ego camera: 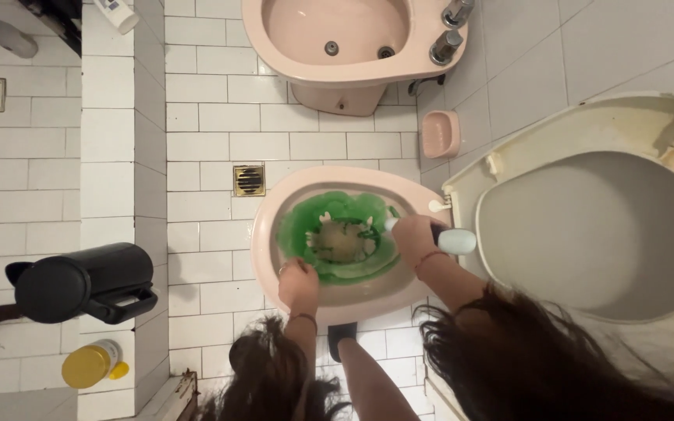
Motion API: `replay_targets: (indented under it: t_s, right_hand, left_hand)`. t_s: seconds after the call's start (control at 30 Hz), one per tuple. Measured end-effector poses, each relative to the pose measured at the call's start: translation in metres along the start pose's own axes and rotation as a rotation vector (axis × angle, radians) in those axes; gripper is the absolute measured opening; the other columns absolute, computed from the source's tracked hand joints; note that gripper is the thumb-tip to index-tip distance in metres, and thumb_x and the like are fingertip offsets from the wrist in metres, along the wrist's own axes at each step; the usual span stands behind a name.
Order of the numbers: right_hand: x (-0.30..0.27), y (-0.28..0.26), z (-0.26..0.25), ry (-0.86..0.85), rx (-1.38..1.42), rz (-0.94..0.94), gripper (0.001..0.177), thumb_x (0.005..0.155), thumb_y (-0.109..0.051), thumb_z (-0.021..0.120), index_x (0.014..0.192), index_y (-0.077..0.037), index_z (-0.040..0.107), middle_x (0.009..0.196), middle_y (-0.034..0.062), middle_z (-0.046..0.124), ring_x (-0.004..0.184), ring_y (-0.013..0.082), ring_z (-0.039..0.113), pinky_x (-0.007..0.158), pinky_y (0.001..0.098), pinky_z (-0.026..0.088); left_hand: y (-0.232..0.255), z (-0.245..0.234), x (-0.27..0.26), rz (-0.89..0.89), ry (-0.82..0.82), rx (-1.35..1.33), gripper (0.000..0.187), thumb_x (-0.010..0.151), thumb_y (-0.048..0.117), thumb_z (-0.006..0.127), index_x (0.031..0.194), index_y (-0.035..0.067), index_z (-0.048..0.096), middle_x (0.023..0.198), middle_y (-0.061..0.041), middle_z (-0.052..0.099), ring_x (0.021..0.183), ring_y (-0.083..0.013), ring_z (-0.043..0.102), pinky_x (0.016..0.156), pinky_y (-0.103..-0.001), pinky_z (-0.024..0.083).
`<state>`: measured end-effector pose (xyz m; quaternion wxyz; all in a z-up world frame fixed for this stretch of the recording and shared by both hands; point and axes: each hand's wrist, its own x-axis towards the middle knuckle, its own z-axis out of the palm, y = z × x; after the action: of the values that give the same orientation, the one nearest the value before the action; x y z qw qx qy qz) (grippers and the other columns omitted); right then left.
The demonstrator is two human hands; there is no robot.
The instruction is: Cleaning a bidet and toilet bowl by applying liquid detergent and scrubbing with a brush.
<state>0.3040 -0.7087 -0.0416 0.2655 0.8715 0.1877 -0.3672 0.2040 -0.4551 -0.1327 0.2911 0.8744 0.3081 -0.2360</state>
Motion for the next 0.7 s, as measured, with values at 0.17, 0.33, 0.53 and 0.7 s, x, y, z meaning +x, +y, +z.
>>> replay_targets:
  t_s: [0.17,0.33,0.53,0.7]
  right_hand:
    - [0.023,-0.036,0.053,-0.046,0.098,0.026,0.013,0.086,-0.011,0.067,0.090,-0.002,0.076,0.082,0.0166,0.072,0.080,0.0374,0.073,0.071,0.0651,0.057]
    - [-0.004,-0.056,0.068,-0.134,0.860,-0.100,0.077,0.075,-0.039,0.086,0.137,-0.001,0.062,0.137,0.0246,0.064,0.129,0.0443,0.059,0.111,0.0565,0.046]
    - [-0.017,-0.098,0.103,0.197,1.697,0.432,0.062,0.069,-0.059,0.088,0.084,-0.003,0.065,0.087,0.0152,0.066,0.089,0.0332,0.067,0.081,0.0434,0.052]
    - [-0.015,-0.135,0.141,0.133,1.688,0.704,0.072,0.062,-0.063,0.091,0.100,-0.005,0.073,0.096,0.0167,0.074,0.093,0.0374,0.074,0.087,0.0485,0.060]
  left_hand:
    - [0.011,-0.005,-0.009,0.032,-0.028,-0.048,0.030,0.094,0.028,0.052,0.115,0.013,0.068,0.105,-0.013,0.068,0.104,-0.0360,0.071,0.088,-0.055,0.059]
    - [0.003,-0.009,-0.003,0.017,-0.012,-0.026,0.027,0.094,0.028,0.054,0.114,0.016,0.069,0.103,-0.010,0.068,0.102,-0.0338,0.072,0.088,-0.052,0.059]
    - [0.001,-0.020,-0.001,-0.033,-0.027,0.020,0.029,0.094,0.029,0.053,0.116,0.017,0.068,0.104,-0.012,0.069,0.102,-0.0356,0.072,0.089,-0.053,0.059]
    - [-0.002,0.004,0.005,0.033,0.020,-0.040,0.028,0.091,0.029,0.055,0.110,0.014,0.070,0.100,-0.015,0.068,0.100,-0.0389,0.071,0.087,-0.055,0.059]
